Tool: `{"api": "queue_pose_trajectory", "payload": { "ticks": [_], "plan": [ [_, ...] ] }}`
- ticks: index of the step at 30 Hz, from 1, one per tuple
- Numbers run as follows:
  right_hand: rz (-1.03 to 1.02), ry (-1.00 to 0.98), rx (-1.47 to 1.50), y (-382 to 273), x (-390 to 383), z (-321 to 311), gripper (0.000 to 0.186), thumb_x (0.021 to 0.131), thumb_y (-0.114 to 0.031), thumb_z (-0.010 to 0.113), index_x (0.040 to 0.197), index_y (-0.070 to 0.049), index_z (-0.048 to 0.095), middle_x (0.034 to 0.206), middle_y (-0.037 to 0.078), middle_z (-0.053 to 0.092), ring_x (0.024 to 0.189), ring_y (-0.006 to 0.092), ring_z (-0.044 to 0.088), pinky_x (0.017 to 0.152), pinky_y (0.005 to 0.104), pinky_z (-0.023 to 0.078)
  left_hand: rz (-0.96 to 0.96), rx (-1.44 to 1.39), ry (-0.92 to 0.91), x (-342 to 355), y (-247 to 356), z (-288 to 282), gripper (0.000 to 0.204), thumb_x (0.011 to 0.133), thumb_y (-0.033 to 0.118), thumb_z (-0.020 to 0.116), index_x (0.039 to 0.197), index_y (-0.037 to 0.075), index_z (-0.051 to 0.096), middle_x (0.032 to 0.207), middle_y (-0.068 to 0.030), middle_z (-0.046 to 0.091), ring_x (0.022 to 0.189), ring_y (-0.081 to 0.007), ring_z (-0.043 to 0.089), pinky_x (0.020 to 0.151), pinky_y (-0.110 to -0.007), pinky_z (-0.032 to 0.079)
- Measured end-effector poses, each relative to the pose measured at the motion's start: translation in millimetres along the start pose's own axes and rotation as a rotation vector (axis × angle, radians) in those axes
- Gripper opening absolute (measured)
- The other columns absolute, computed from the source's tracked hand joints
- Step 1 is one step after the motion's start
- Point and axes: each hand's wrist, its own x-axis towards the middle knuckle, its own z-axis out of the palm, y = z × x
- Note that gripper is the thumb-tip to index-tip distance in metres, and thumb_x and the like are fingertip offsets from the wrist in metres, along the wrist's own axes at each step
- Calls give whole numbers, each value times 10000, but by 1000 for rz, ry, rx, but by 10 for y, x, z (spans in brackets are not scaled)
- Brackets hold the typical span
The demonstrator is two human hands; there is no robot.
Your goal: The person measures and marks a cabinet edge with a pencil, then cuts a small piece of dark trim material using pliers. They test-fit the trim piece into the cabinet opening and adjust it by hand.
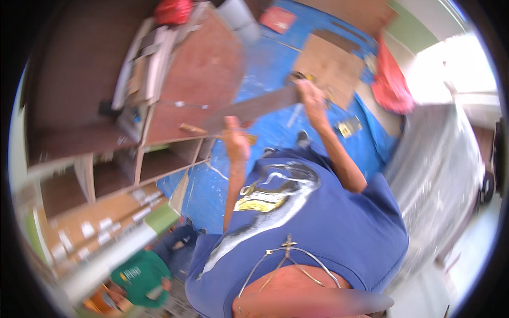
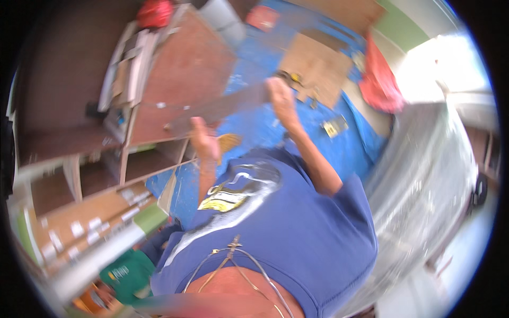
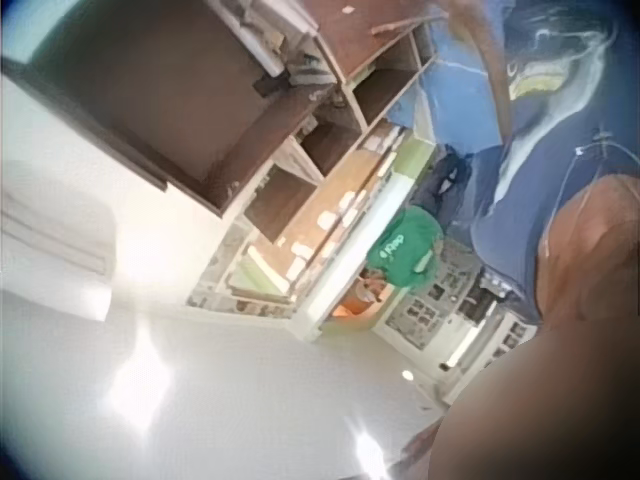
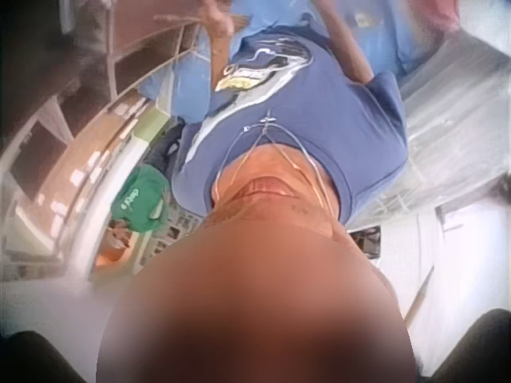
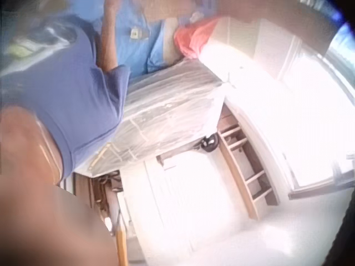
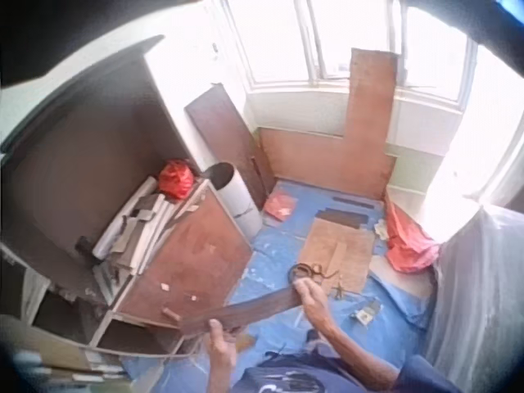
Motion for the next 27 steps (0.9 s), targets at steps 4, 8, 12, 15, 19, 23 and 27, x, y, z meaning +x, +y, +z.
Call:
{"api": "queue_pose_trajectory", "payload": {
  "ticks": [4,8,12,15,19,23,27],
  "plan": [
    [519,-97,768,5,180,-101,308,1074,-378,547,1058,-95,670,926,4,635,846,118,600,766,315,505,-75,-224,-358,-165,-72,270,444,1095,405,464,1367,59,522,1248,-142,671,1143,-274,684,995,-450,568],
    [631,-182,1192,-117,331,-137,298,1035,-427,615,988,-132,633,862,11,622,800,132,617,732,337,536,-233,-675,-408,-95,-248,403,483,1083,434,476,1392,65,514,1333,-162,642,1168,-308,678,1018,-470,552],
    [645,-260,1025,-228,278,-79,349,1008,-489,629,965,-143,650,845,17,657,785,143,649,714,323,553,-393,-841,-440,-152,-476,254,487,1078,461,464,1360,77,564,1355,-125,643,1201,-274,648,1050,-454,503],
    [749,-296,1216,-351,251,60,323,965,-477,694,1031,-166,642,864,8,639,731,149,625,678,341,547,-501,-948,-429,-124,-675,76,400,1071,438,500,1284,130,640,1262,-69,693,1104,-213,651,955,-408,519],
    [731,-489,1226,-682,149,85,331,1014,-464,633,1067,-139,665,979,-6,688,866,104,647,772,332,553,-677,-1120,-804,49,-809,5,366,1073,413,517,1335,174,604,1300,-100,683,1115,-216,660,858,-372,560],
    [361,-105,1014,-876,215,-288,326,1069,-386,559,972,-97,675,902,12,666,822,102,615,738,326,519,-398,-1163,-663,133,-477,174,453,1089,401,488,1426,103,535,1370,-135,634,1218,-261,643,967,-394,555],
    [-17,394,117,-615,119,-771,346,1066,-327,550,974,-12,661,823,70,626,770,176,594,731,332,480,-312,-266,-467,365,-90,511,516,1101,401,460,1421,0,512,1373,-167,614,1247,-291,631,1027,-414,540]
  ]
}}
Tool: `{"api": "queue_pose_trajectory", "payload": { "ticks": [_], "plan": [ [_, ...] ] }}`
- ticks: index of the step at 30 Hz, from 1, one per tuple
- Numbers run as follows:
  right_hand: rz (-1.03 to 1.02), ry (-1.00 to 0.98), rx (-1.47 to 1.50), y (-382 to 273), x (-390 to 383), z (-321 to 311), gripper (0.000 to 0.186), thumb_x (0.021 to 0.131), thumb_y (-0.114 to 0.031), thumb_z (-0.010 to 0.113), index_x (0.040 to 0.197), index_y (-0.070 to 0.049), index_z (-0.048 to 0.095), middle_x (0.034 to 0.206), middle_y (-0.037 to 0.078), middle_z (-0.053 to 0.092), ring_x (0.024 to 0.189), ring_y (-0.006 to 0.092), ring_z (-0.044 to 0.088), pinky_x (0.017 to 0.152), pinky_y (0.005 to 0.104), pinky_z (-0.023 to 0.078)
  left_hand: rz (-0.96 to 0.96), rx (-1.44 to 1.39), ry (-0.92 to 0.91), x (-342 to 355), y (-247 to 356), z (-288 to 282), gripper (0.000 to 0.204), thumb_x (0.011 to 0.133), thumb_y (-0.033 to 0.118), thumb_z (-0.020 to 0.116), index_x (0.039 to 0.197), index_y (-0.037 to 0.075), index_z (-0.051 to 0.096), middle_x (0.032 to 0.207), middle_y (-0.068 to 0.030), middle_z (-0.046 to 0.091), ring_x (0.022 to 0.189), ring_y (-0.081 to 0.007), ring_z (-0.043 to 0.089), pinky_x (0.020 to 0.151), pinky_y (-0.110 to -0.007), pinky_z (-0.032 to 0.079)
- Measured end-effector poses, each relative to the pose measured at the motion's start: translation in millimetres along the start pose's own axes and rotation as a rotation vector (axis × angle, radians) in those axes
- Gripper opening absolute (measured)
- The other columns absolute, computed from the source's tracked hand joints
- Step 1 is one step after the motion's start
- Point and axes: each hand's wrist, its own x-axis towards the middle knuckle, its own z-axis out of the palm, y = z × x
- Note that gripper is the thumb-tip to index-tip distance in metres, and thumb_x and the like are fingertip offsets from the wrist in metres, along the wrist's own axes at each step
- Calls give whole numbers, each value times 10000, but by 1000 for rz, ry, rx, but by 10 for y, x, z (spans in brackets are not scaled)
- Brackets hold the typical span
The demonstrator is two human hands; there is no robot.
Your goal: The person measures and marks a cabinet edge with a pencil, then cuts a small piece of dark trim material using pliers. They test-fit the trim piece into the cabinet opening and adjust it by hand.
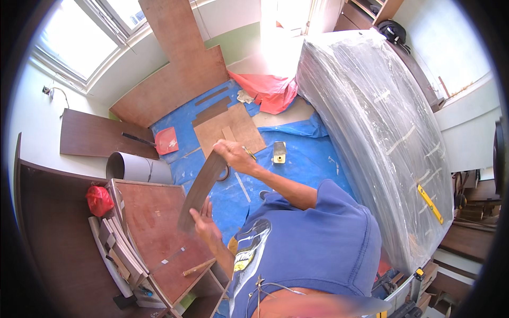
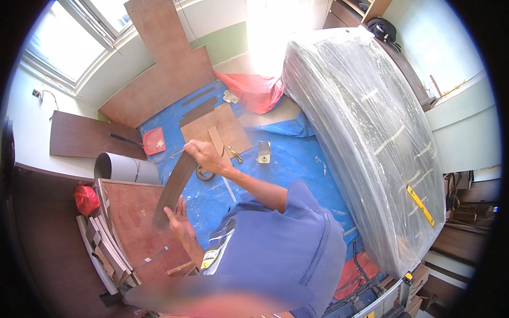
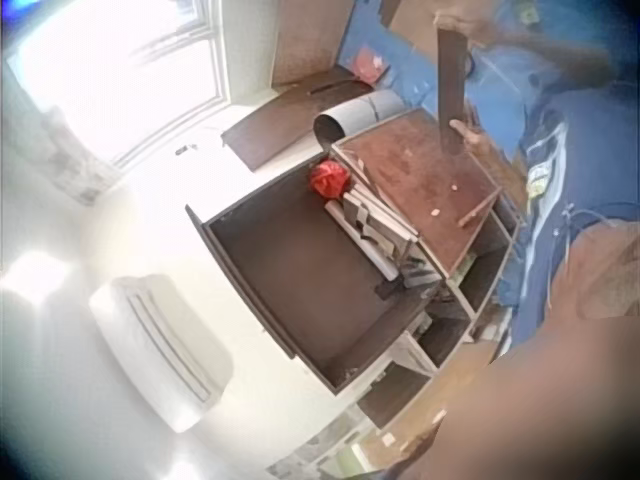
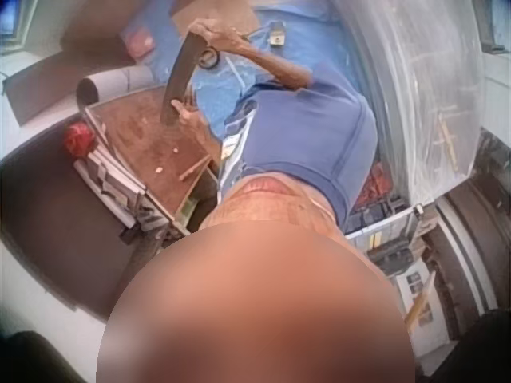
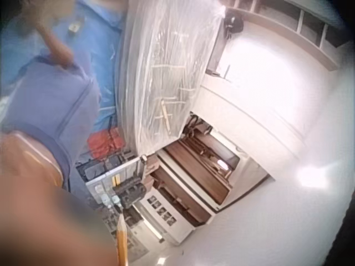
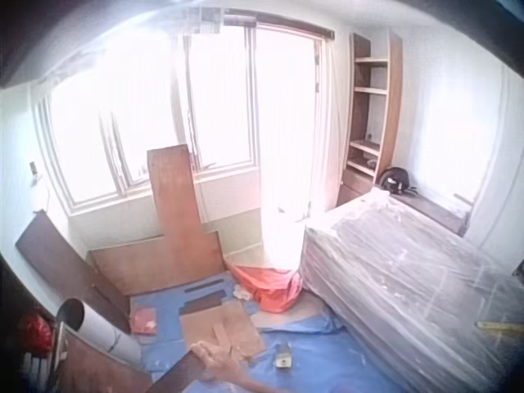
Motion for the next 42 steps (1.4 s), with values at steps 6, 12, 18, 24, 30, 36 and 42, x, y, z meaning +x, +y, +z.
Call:
{"api": "queue_pose_trajectory", "payload": {
  "ticks": [6,12,18,24,30,36,42],
  "plan": [
    [-311,139,-728,648,-406,-754,267,1049,-151,473,1118,19,667,1058,168,661,1004,303,622,891,435,472,97,329,12,73,-173,237,418,1087,349,531,1322,9,589,1185,-90,664,987,-177,688,820,-356,609],
    [179,-21,198,680,-92,-1003,409,1090,-307,476,1263,37,614,1179,129,656,1089,221,639,962,403,531,-13,-206,-141,-232,-138,249,449,1071,365,549,1343,9,570,1258,-124,661,1109,-242,678,912,-441,602],
    [629,-295,620,625,272,-32,425,1060,-436,562,1212,-42,616,1114,82,649,1033,220,639,947,408,532,144,-236,-73,-525,45,-5,462,1066,336,560,1362,-19,547,1298,-158,633,1168,-266,650,958,-444,587],
    [443,-757,324,437,293,1128,415,1077,-395,539,1195,-9,634,1098,47,620,1014,148,597,880,332,497,339,-54,308,-1043,121,-485,490,1053,322,580,1381,-38,529,1309,-176,628,1199,-274,637,1009,-443,564],
    [1054,-957,552,431,-379,1952,331,1046,-413,596,1027,-84,635,957,38,637,892,191,633,818,376,553,411,-626,309,-1543,-110,-433,531,1044,366,577,1407,-15,501,1354,-207,609,1236,-353,623,1014,-476,559],
    [1119,-892,566,747,-708,2094,361,1026,-450,621,1059,-91,641,938,45,650,869,191,642,808,372,553,479,-454,539,-1769,-247,-435,492,1067,359,539,1406,4,505,1359,-170,617,1237,-320,629,1035,-465,547],
    [410,-1133,45,611,-700,1732,366,1068,-389,564,970,-59,686,903,-35,571,843,84,487,746,266,419,313,-225,943,-1928,-385,-556,483,1073,384,528,1397,26,516,1333,-141,636,1215,-270,647,1012,-454,566]
  ]
}}
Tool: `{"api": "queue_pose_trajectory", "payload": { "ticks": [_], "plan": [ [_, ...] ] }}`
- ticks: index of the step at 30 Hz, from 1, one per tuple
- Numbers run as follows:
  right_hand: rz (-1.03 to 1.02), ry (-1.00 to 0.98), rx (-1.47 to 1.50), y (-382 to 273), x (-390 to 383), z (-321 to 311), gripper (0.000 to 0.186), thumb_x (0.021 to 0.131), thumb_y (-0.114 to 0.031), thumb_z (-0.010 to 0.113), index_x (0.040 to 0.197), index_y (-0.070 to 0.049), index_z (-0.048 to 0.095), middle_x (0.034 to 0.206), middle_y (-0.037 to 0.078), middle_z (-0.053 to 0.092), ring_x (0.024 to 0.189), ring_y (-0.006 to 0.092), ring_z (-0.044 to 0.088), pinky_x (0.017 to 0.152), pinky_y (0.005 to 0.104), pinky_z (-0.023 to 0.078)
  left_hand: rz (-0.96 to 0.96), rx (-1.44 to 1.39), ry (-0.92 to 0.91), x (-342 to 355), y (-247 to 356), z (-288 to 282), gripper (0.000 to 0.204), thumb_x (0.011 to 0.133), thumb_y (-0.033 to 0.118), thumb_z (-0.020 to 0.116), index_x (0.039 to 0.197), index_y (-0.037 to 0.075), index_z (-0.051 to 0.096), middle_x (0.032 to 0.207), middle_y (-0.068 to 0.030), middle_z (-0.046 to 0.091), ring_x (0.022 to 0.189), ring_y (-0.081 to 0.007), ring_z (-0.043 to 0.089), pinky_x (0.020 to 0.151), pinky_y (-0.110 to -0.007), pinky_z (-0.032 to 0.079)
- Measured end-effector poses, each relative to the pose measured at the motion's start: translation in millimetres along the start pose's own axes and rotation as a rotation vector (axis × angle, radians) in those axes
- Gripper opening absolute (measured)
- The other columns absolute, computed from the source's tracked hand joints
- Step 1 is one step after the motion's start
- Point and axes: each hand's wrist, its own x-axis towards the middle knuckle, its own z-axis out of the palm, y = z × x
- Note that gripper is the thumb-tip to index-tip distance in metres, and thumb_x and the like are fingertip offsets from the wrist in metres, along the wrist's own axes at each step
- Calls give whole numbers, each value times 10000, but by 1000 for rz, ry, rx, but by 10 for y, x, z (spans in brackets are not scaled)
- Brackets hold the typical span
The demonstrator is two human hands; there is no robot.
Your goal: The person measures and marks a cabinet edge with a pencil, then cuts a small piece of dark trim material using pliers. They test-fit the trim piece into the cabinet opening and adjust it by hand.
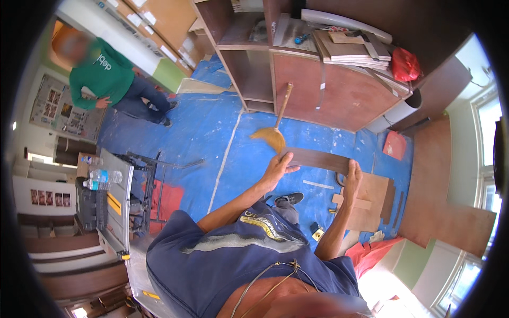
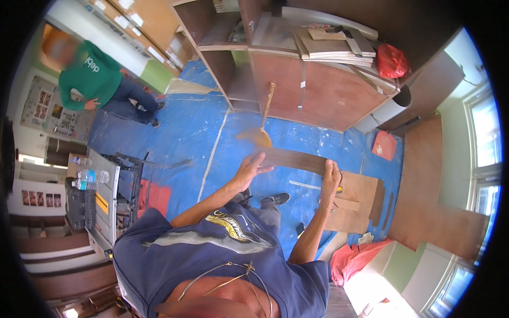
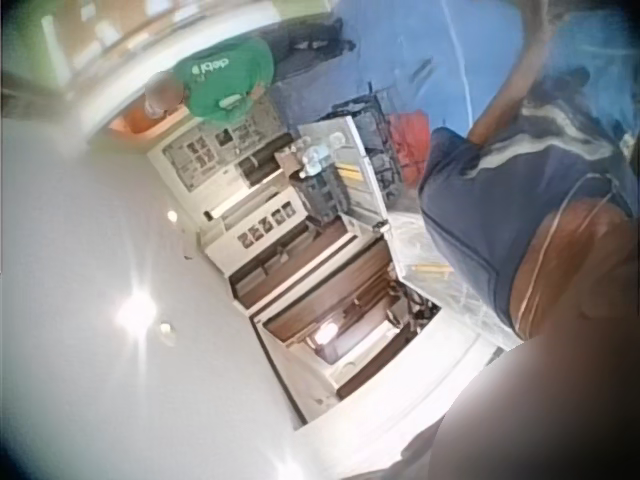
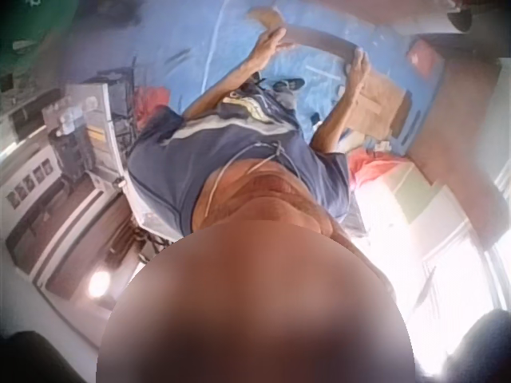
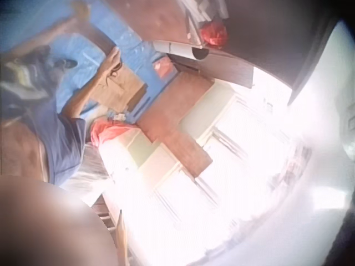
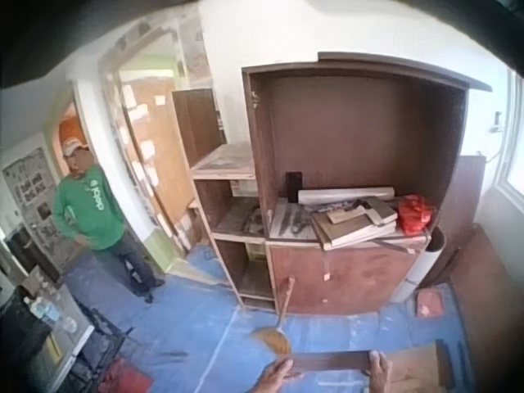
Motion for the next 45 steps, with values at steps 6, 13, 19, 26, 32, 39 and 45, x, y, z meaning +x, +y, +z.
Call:
{"api": "queue_pose_trajectory", "payload": {
  "ticks": [6,13,19,26,32,39,45],
  "plan": [
    [121,-20,440,-12,-513,37,367,1050,-403,594,1068,-45,673,936,-19,603,866,106,536,756,276,443,-2,-264,-252,-286,193,-258,491,1063,394,540,1415,53,501,1311,-105,640,1190,-249,653,977,-448,584],
    [29,-121,300,31,-1185,746,406,1040,-433,605,1131,-41,665,1031,24,658,939,122,613,803,292,505,190,-189,-139,-1020,357,-1125,490,1058,415,557,1298,-12,561,1200,-130,683,1068,-230,703,916,-427,615],
    [331,-321,615,61,-2066,2120,421,1068,-427,544,1151,-32,666,1104,89,691,1065,193,655,950,388,535,90,-542,4,-1976,327,-2231,432,1062,419,542,1362,108,548,1280,-90,649,1143,-211,659,910,-407,589],
    [225,-940,-11,198,-2624,3260,480,1056,-440,561,1195,8,666,1041,65,699,995,173,656,913,359,519,463,-189,693,-2958,477,-3263,455,1070,503,480,1273,105,566,1165,-51,663,995,-150,668,826,-356,572],
    [447,-1549,-217,427,-3057,4499,358,1039,-283,629,1243,10,659,1050,92,720,936,171,688,850,335,570,698,-210,1319,-3273,660,-4454,550,1059,508,532,938,11,733,841,-38,700,718,-82,598,627,-238,473],
    [493,-2031,-522,730,-3491,6368,244,1012,-187,650,1139,18,692,1019,96,734,923,179,699,864,329,574,880,-185,1341,-3417,1349,-5433,492,1100,417,477,1102,-29,684,928,-95,725,782,-137,660,714,-287,533],
    [292,-2429,-783,486,-3587,8093,243,956,-204,728,1065,12,717,915,55,732,871,106,653,790,283,523,900,-362,1199,-3546,2113,-6447,540,1096,445,452,1233,-57,595,974,-170,726,863,-241,733,798,-371,596]
  ]
}}
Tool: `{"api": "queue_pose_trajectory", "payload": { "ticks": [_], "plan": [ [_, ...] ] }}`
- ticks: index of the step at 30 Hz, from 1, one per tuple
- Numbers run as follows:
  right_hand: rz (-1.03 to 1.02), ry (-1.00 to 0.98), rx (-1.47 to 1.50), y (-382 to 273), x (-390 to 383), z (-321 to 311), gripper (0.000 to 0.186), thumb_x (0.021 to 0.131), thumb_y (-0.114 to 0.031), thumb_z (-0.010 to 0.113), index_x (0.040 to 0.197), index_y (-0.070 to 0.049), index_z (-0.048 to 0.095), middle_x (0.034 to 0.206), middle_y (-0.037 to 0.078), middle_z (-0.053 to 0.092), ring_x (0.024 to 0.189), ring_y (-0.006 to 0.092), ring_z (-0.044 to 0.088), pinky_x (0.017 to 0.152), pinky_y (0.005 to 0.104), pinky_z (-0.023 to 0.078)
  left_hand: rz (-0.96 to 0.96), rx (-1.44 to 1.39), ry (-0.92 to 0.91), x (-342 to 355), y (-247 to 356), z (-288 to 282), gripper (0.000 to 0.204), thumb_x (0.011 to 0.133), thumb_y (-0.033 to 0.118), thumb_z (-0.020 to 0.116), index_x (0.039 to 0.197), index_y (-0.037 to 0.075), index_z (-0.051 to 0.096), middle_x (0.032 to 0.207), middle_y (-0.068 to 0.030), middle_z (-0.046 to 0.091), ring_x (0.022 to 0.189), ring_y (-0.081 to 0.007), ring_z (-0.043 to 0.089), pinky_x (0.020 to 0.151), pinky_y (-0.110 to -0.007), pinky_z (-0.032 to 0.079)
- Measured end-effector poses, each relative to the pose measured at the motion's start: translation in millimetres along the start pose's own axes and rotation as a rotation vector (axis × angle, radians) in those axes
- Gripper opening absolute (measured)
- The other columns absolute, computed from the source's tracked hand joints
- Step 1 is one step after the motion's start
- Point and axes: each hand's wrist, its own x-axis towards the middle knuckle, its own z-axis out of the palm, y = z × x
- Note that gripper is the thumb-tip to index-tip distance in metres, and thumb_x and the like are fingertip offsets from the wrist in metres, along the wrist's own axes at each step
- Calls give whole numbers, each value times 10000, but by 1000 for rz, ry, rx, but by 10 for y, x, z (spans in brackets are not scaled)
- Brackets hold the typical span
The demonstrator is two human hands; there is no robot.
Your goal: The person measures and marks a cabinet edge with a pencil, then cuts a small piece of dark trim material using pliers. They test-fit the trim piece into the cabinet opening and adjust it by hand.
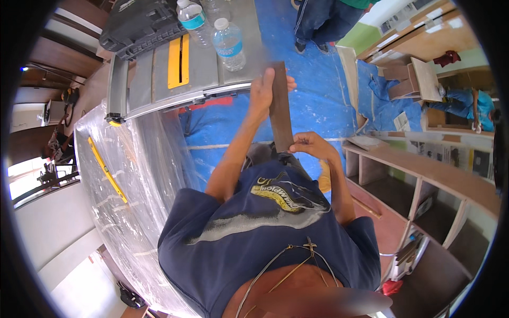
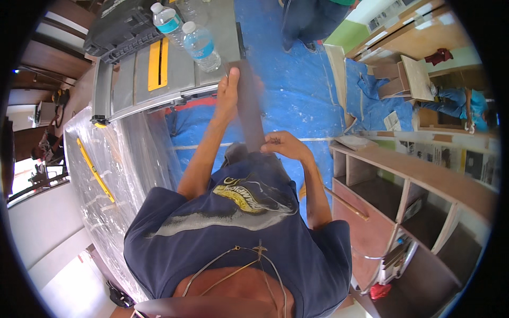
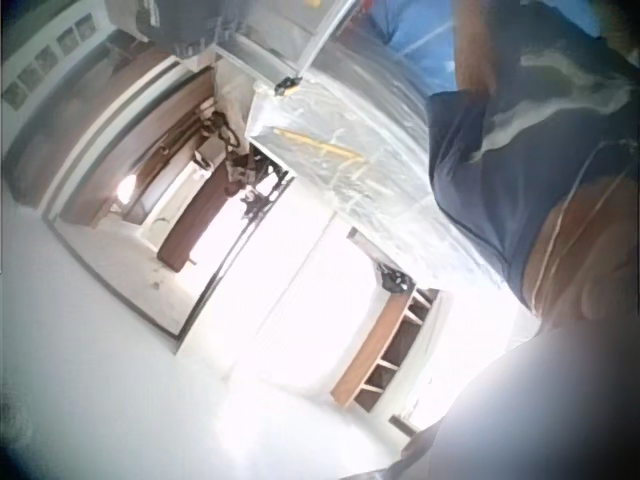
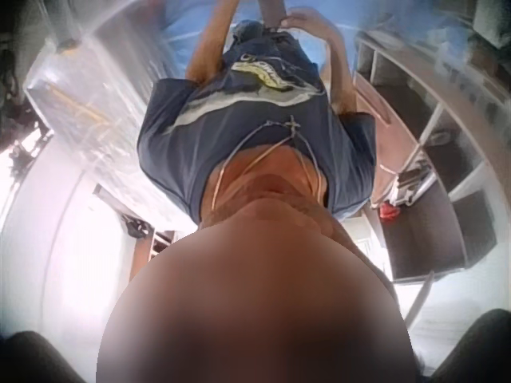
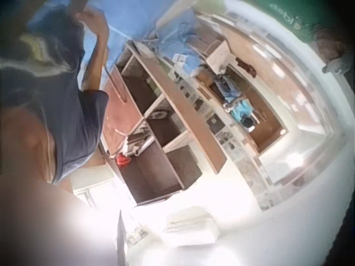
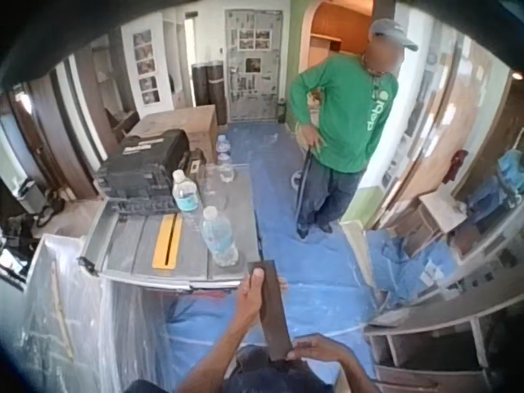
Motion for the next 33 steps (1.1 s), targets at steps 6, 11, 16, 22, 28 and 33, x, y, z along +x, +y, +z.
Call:
{"api": "queue_pose_trajectory", "payload": {
  "ticks": [6,11,16,22,28,33],
  "plan": [
    [68,-74,-309,-716,361,-799,251,927,-261,778,948,-27,689,829,16,657,823,81,565,749,308,480,-31,-18,58,975,-23,185,531,1098,435,449,1194,-62,608,945,-164,714,843,-245,728,779,-356,585],
    [28,-180,-217,-1062,728,-1771,360,954,-275,746,1174,1,673,982,84,706,917,141,660,868,325,526,-42,9,131,1811,-219,193,520,1090,444,468,1136,-45,637,953,-159,714,852,-239,726,782,-361,584],
    [-91,82,-176,-1666,1719,-3264,404,1005,-303,665,1244,22,648,1039,106,717,963,190,686,910,352,543,-116,-34,198,2720,-388,134,508,1088,442,475,1134,-35,642,967,-149,719,864,-238,727,806,-368,590],
    [-174,246,-170,-1924,3816,-4472,313,1034,-289,620,1183,-19,675,997,80,712,903,156,675,835,319,553,-123,-140,460,3932,-282,59,469,1105,389,444,1185,-37,625,978,-150,721,871,-242,739,799,-338,601],
    [-51,15,-202,-1502,5145,-4991,284,1027,-283,633,1182,-51,684,987,45,709,899,146,679,828,332,567,-84,-123,512,5058,66,-183,530,1085,478,464,1233,-13,595,992,-128,707,888,-231,718,792,-343,592],
    [-47,-297,-223,-955,6313,-5179,360,1005,-382,622,1083,-39,697,924,101,728,770,189,703,682,348,579,-106,-133,568,5884,249,-507,540,1066,499,503,1266,6,593,998,-130,709,889,-237,720,778,-332,591]
  ]
}}
